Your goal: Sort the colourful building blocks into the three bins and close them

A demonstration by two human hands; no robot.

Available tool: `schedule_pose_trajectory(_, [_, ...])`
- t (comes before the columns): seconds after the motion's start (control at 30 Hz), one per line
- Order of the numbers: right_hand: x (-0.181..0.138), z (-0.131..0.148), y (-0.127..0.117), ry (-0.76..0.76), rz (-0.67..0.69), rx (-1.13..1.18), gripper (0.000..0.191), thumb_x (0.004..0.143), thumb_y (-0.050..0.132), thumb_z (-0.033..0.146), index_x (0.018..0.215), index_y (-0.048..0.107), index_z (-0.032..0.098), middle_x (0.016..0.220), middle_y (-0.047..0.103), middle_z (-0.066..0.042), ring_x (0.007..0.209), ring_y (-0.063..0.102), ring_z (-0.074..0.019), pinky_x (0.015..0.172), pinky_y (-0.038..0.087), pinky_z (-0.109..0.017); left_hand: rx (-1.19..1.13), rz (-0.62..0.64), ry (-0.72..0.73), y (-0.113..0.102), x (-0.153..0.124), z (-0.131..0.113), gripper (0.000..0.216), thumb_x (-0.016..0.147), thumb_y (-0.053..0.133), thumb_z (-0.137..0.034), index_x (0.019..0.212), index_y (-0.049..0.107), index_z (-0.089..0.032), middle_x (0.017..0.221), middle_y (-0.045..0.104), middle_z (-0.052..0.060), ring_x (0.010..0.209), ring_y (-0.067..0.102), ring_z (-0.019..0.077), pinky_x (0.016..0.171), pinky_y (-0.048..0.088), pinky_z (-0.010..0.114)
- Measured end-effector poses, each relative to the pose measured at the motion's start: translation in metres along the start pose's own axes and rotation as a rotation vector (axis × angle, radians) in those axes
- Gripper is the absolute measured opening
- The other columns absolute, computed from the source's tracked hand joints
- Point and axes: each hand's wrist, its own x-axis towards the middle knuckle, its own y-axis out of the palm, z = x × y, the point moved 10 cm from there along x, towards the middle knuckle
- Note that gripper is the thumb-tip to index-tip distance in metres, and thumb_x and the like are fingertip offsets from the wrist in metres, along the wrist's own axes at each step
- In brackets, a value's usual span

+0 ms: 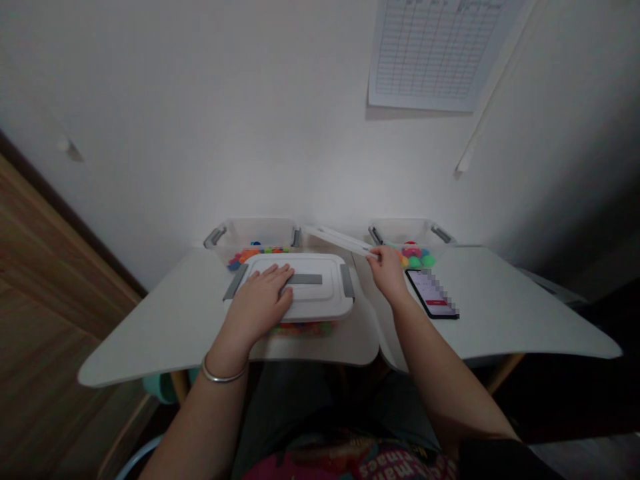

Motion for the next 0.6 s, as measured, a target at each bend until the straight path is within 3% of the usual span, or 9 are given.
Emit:
schedule_pose_trajectory(0.1, [-0.002,0.013,-0.025,0.014,-0.084,0.099,0.014,0.082,0.053,0.031,0.085,0.060,0.019,0.090,0.063,-0.009,0.090,0.055,-0.0245,0.087,0.044,-0.040,0.005,-0.075,0.008,-0.009,-0.006,-0.004,0.047,0.090,0.036,-0.030,0.128,0.062,-0.018,0.134,0.061,0.008,0.130,0.052,0.0244,0.115,0.033,0.044])
schedule_pose_trajectory(0.2, [-0.010,0.027,-0.043,0.008,-0.102,0.197,0.017,0.083,0.054,0.036,0.086,0.060,0.020,0.089,0.063,-0.007,0.087,0.056,-0.0230,0.082,0.045,-0.038,-0.008,-0.270,-0.037,-0.027,-0.018,0.002,0.043,0.091,0.036,-0.031,0.121,0.065,-0.019,0.129,0.065,0.008,0.126,0.054,0.0249,0.118,0.024,0.047])
schedule_pose_trajectory(0.3, [-0.023,0.046,-0.053,-0.063,-0.076,0.243,0.015,0.084,0.055,0.036,0.085,0.059,0.022,0.089,0.062,-0.006,0.087,0.056,-0.0218,0.082,0.046,-0.038,-0.072,-0.491,-0.201,-0.041,-0.036,0.027,0.047,0.092,0.036,-0.033,0.133,0.055,-0.017,0.138,0.057,0.012,0.135,0.044,0.0281,0.119,0.021,0.050])
schedule_pose_trajectory(0.4, [-0.039,0.067,-0.053,-0.183,-0.007,0.255,0.011,0.085,0.056,0.033,0.084,0.059,0.023,0.089,0.062,-0.006,0.091,0.057,-0.0222,0.085,0.046,-0.039,-0.257,-0.643,-0.338,-0.041,-0.050,0.057,0.054,0.096,0.025,-0.036,0.143,0.040,-0.015,0.145,0.048,0.014,0.137,0.040,0.0257,0.116,0.029,0.046])
schedule_pose_trajectory(0.6, [-0.070,0.093,-0.035,-0.372,0.118,0.230,0.006,0.087,0.055,0.026,0.083,0.059,0.024,0.090,0.065,-0.006,0.097,0.059,-0.0240,0.089,0.046,-0.042,-0.599,-0.690,-0.454,-0.021,-0.050,0.087,0.054,0.099,0.014,-0.043,0.145,0.035,-0.023,0.150,0.043,0.009,0.137,0.041,0.0188,0.111,0.038,0.036])
